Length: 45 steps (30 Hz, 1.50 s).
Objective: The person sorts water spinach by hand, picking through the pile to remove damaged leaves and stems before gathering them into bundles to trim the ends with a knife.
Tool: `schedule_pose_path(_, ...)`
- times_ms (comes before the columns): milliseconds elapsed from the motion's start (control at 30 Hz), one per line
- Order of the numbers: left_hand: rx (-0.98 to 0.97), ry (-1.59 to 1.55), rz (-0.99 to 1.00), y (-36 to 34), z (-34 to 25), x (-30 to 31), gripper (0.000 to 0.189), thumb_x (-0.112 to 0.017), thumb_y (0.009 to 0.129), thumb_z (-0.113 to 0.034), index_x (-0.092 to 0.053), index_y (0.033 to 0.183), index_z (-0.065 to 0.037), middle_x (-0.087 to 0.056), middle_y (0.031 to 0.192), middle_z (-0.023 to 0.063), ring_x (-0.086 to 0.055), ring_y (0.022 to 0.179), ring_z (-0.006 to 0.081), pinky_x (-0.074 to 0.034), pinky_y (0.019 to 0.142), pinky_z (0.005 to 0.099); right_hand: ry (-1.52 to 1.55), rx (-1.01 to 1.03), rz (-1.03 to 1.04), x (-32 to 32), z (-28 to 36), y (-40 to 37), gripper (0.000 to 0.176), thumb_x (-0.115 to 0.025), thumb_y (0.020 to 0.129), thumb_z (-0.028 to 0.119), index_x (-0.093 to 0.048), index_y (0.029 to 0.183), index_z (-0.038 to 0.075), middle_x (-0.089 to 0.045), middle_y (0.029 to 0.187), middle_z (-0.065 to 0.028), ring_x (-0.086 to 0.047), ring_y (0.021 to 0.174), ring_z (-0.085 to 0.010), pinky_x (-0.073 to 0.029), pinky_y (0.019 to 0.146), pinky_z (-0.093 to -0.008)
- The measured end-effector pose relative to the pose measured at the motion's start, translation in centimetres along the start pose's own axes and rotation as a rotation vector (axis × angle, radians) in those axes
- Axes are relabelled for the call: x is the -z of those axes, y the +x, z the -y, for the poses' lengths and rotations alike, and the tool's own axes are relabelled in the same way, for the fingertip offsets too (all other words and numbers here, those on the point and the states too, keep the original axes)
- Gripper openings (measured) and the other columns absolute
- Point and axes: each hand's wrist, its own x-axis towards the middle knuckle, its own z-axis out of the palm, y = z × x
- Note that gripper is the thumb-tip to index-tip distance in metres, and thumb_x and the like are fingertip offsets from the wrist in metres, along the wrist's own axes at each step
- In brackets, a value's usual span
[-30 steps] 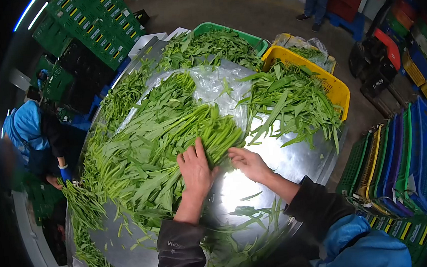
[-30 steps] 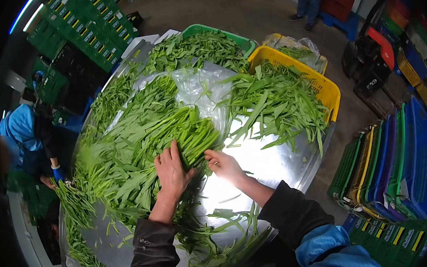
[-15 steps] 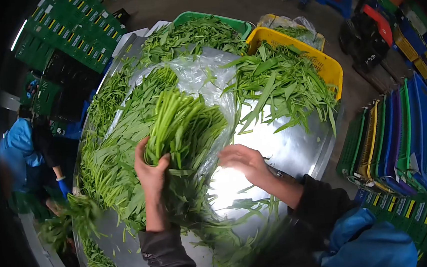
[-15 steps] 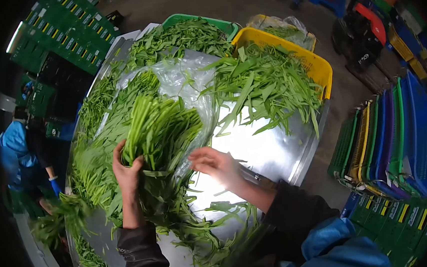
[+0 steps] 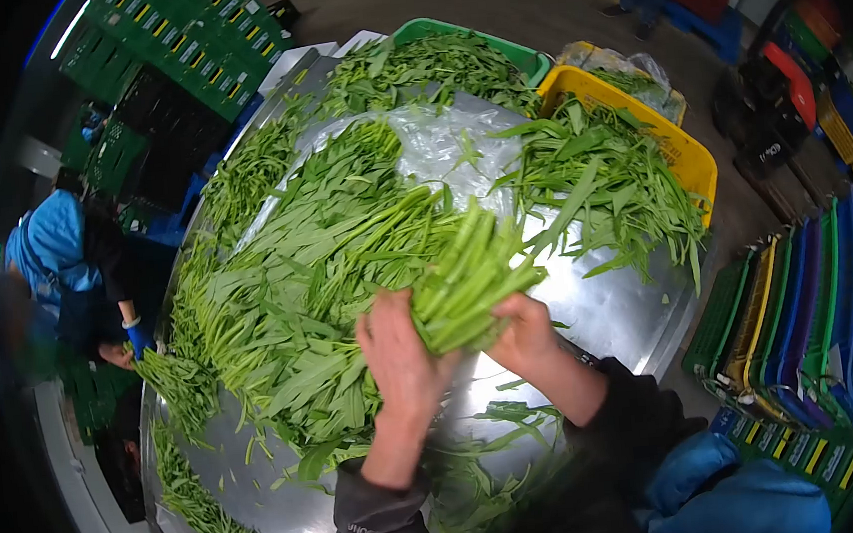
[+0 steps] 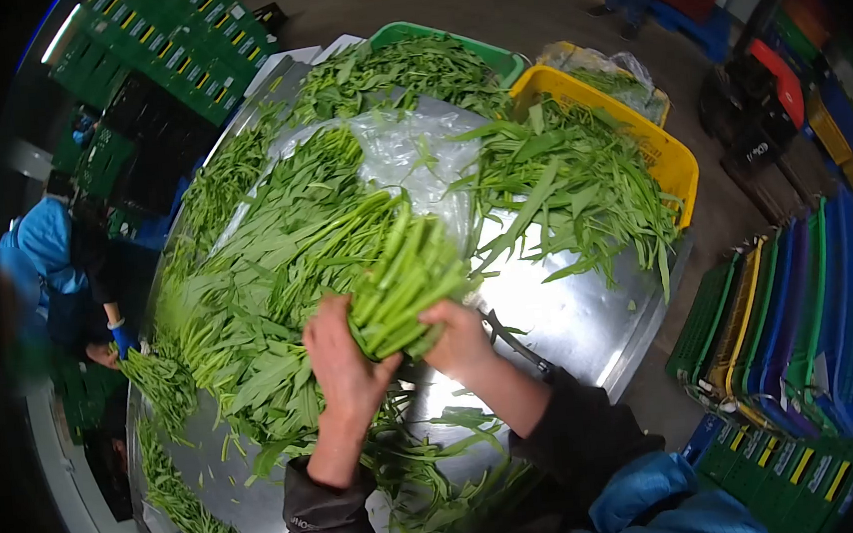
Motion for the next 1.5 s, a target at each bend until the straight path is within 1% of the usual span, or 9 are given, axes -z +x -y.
schedule_pose_path(133,-0.023,-0.097,-0.107,-2.3,1.3,-1.1,0.063,-0.080,0.057,-0.007,-0.053,0.114,-0.001,-0.062,0.095,0.0137,-0.061,0.094,0.0282,-0.045,0.087,0.0370,-0.136,0.021,0.045,0.4,-0.2,-2.8,0.058,-0.055,0.071,0.000,-0.046,0.128,-0.004,-0.057,0.123,-0.0155,-0.053,0.117,-0.0292,-0.038,0.105,-0.0416)
schedule_pose_path(267,0.058,-0.339,-0.271,-2.9,3.1,1.3,0.053,-0.077,0.061,-0.005,-0.056,0.110,-0.002,-0.062,0.092,0.0117,-0.062,0.076,0.0237,-0.050,0.072,0.0291,-0.991,-0.051,0.397,-0.9,4.1,-0.1,0.061,-0.053,0.071,-0.003,-0.047,0.131,-0.001,-0.055,0.129,-0.0144,-0.048,0.125,-0.0253,-0.034,0.107,-0.0367)
schedule_pose_path(367,0.311,-0.709,-0.350,-2.6,5.2,4.3,0.047,-0.074,0.063,-0.002,-0.056,0.107,-0.002,-0.062,0.098,0.0063,-0.060,0.084,0.0133,-0.049,0.073,0.0273,-1.603,0.248,0.148,-0.8,5.2,7.9,0.048,-0.052,0.078,-0.002,-0.055,0.125,0.004,-0.061,0.121,-0.0114,-0.054,0.118,-0.0232,-0.040,0.103,-0.0353)
schedule_pose_path(733,0.345,-0.911,-0.441,-1.9,7.2,6.2,0.039,-0.072,0.070,-0.011,-0.055,0.102,0.004,-0.064,0.084,0.0104,-0.064,0.071,0.0185,-0.053,0.066,0.0315,-2.575,0.528,0.364,4.0,2.2,20.3,0.038,-0.065,0.080,0.016,-0.062,0.118,0.016,-0.059,0.100,-0.0071,-0.050,0.104,-0.0266,-0.033,0.100,-0.0398)
schedule_pose_path(1033,0.446,-0.961,-0.317,-1.7,7.7,5.3,0.053,-0.074,0.065,0.000,-0.054,0.114,0.002,-0.063,0.101,0.0054,-0.062,0.090,0.0159,-0.049,0.082,0.0281,-2.492,0.358,0.709,-1.2,6.5,17.9,0.034,-0.056,0.088,0.016,-0.055,0.122,0.018,-0.054,0.094,-0.0077,-0.058,0.083,-0.0253,-0.047,0.076,-0.0412)
schedule_pose_path(1167,0.477,-0.876,-0.225,0.0,6.4,6.1,0.056,-0.074,0.068,0.000,-0.055,0.120,0.001,-0.062,0.114,0.0068,-0.059,0.101,0.0167,-0.044,0.093,0.0301,-2.330,0.664,1.066,-8.9,5.6,11.9,0.038,-0.058,0.080,0.005,-0.059,0.117,0.014,-0.056,0.095,-0.0059,-0.060,0.082,-0.0228,-0.051,0.058,-0.0337)
schedule_pose_path(1233,0.131,-0.534,-0.204,0.4,6.4,6.0,0.057,-0.075,0.065,0.000,-0.056,0.119,0.001,-0.061,0.117,0.0078,-0.059,0.103,0.0159,-0.044,0.093,0.0297,-2.010,0.883,1.214,-10.0,3.9,9.2,0.033,-0.062,0.075,0.007,-0.061,0.107,0.013,-0.061,0.096,-0.0057,-0.063,0.079,-0.0226,-0.055,0.059,-0.0326)
schedule_pose_path(1433,0.372,-0.909,-0.180,-0.6,7.4,5.8,0.052,-0.071,0.061,-0.004,-0.055,0.111,0.002,-0.062,0.096,0.0064,-0.060,0.087,0.0142,-0.049,0.078,0.0279,-2.195,0.506,0.831,-10.5,5.5,7.3,0.029,-0.066,0.079,0.016,-0.060,0.107,0.009,-0.061,0.103,-0.0063,-0.065,0.082,-0.0229,-0.055,0.065,-0.0322)
schedule_pose_path(1500,0.360,-1.099,-0.359,-1.4,8.2,6.5,0.055,-0.077,0.066,-0.013,-0.053,0.113,0.000,-0.061,0.099,0.0068,-0.060,0.085,0.0150,-0.052,0.073,0.0287,-1.725,0.388,0.465,-9.8,7.7,8.2,0.032,-0.064,0.084,0.019,-0.057,0.113,0.007,-0.061,0.108,-0.0070,-0.065,0.083,-0.0200,-0.054,0.071,-0.0301)
